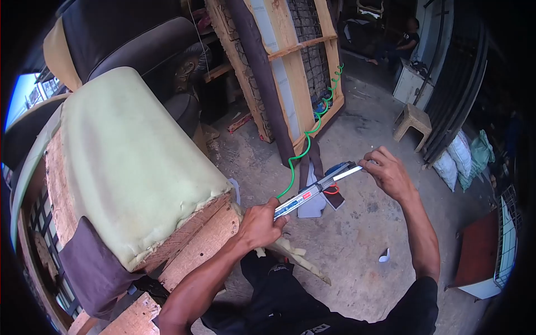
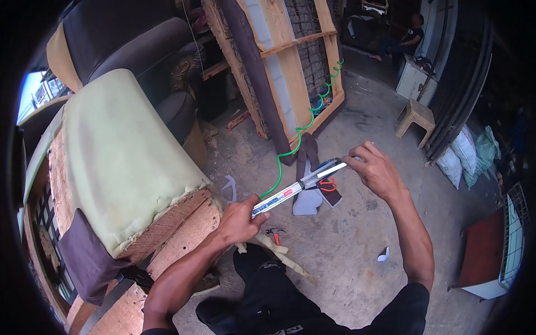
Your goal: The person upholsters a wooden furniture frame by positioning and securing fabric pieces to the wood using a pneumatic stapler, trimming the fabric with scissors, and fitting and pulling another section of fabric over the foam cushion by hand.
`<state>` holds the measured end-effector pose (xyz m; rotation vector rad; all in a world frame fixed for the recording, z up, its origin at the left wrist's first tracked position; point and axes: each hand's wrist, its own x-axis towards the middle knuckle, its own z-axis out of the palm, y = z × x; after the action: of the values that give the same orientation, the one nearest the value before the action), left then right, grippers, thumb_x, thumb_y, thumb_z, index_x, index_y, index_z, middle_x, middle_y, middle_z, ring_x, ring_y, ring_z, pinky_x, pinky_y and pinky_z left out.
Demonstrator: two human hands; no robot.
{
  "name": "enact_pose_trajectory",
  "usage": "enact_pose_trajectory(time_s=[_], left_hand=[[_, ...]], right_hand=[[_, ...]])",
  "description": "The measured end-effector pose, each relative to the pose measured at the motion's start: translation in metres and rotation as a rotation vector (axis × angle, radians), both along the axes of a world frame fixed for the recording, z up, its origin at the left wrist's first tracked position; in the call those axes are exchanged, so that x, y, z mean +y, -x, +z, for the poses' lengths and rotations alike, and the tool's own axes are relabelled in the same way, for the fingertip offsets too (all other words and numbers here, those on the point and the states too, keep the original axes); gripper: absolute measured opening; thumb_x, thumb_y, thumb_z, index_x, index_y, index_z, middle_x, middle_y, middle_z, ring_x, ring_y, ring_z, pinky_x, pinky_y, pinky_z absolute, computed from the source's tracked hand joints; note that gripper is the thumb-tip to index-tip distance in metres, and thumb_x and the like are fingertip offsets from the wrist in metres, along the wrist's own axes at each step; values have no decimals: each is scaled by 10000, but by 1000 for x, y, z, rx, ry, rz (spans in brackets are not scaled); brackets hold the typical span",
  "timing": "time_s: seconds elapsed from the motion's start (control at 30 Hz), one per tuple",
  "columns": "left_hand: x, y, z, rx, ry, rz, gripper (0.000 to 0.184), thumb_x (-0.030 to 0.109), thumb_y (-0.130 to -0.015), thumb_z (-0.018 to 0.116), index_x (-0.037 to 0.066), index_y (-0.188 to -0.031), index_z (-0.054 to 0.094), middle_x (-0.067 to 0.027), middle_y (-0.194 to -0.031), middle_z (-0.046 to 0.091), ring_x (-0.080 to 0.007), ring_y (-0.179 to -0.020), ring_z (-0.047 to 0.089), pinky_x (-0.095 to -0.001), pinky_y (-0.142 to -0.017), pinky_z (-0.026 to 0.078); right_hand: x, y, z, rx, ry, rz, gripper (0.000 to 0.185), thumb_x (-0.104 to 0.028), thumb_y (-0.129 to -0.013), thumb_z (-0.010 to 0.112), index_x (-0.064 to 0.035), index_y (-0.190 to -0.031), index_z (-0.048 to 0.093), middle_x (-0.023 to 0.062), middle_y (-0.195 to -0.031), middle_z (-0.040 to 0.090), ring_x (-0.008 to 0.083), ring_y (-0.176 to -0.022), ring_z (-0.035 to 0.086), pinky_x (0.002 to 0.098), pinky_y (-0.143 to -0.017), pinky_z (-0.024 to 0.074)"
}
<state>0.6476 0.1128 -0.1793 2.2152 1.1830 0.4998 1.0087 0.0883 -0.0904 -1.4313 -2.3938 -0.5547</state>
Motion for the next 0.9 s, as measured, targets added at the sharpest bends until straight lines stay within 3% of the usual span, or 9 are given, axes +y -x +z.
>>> enact_pose_trajectory(time_s=[0.4,0.47,0.5,0.57,0.63,0.7,0.77,0.83,0.9], left_hand=[[0,0,-4,-22,-26,-18,353,286,-959,689,-32,-1091,612,-245,-781,685,-428,-809,710,-511,-752,517],[-3,0,2,-34,-4,11,353,296,-961,691,-32,-1071,621,-251,-790,686,-431,-813,708,-512,-755,513],[-3,2,1,-33,0,27,353,296,-961,691,-32,-1071,621,-251,-790,686,-431,-813,708,-512,-755,513],[-3,2,3,-111,40,25,371,328,-963,699,-22,-1068,631,-216,-750,673,-368,-752,704,-482,-710,501],[-3,3,9,-187,116,12,382,349,-971,697,-13,-1072,634,-173,-729,654,-315,-707,673,-457,-677,484],[-3,10,6,-325,205,-71,400,390,-990,688,1,-1071,638,-84,-723,621,-229,-647,605,-419,-629,449],[7,6,-21,-491,227,-169,414,417,-1015,664,9,-1080,630,-10,-742,580,-162,-600,533,-377,-575,409],[4,11,-14,-645,473,-248,413,421,-1034,642,17,-1111,606,34,-730,519,-92,-542,459,-313,-500,351],[-3,13,2,-795,771,-347,393,405,-1047,627,31,-1153,570,68,-686,429,-6,-483,367,-224,-426,256]], right_hand=[[21,20,-30,-61,134,135,380,-47,-795,716,-116,-1168,731,10,-1160,672,240,-1102,603,371,-885,563],[4,46,-35,218,-197,37,335,-79,-825,746,-84,-1160,734,37,-1178,679,266,-1093,605,363,-875,543],[-3,48,-52,448,-180,-21,322,-143,-871,778,-48,-1172,718,87,-1170,684,238,-1047,629,360,-837,532],[-19,48,-109,1071,-27,-275,330,-274,-948,745,-44,-1183,707,104,-1160,685,199,-991,641,363,-814,541],[-26,51,-167,1632,478,-338,489,-448,-997,668,-50,-1281,647,103,-1136,688,180,-988,650,354,-805,553],[-25,76,-197,2070,628,46,750,-645,-969,579,-32,-1401,549,108,-1234,666,240,-1106,646,409,-911,562],[3,86,-194,2393,469,462,894,-696,-895,645,-48,-1484,463,112,-1396,592,259,-1245,584,447,-1029,505],[41,57,-192,2469,361,747,984,-750,-826,670,-72,-1506,454,115,-1555,460,259,-1390,473,507,-1140,413],[70,44,-178,2598,32,648,902,-708,-842,688,-68,-1458,527,115,-1449,587,253,-1283,593,488,-1068,500]])
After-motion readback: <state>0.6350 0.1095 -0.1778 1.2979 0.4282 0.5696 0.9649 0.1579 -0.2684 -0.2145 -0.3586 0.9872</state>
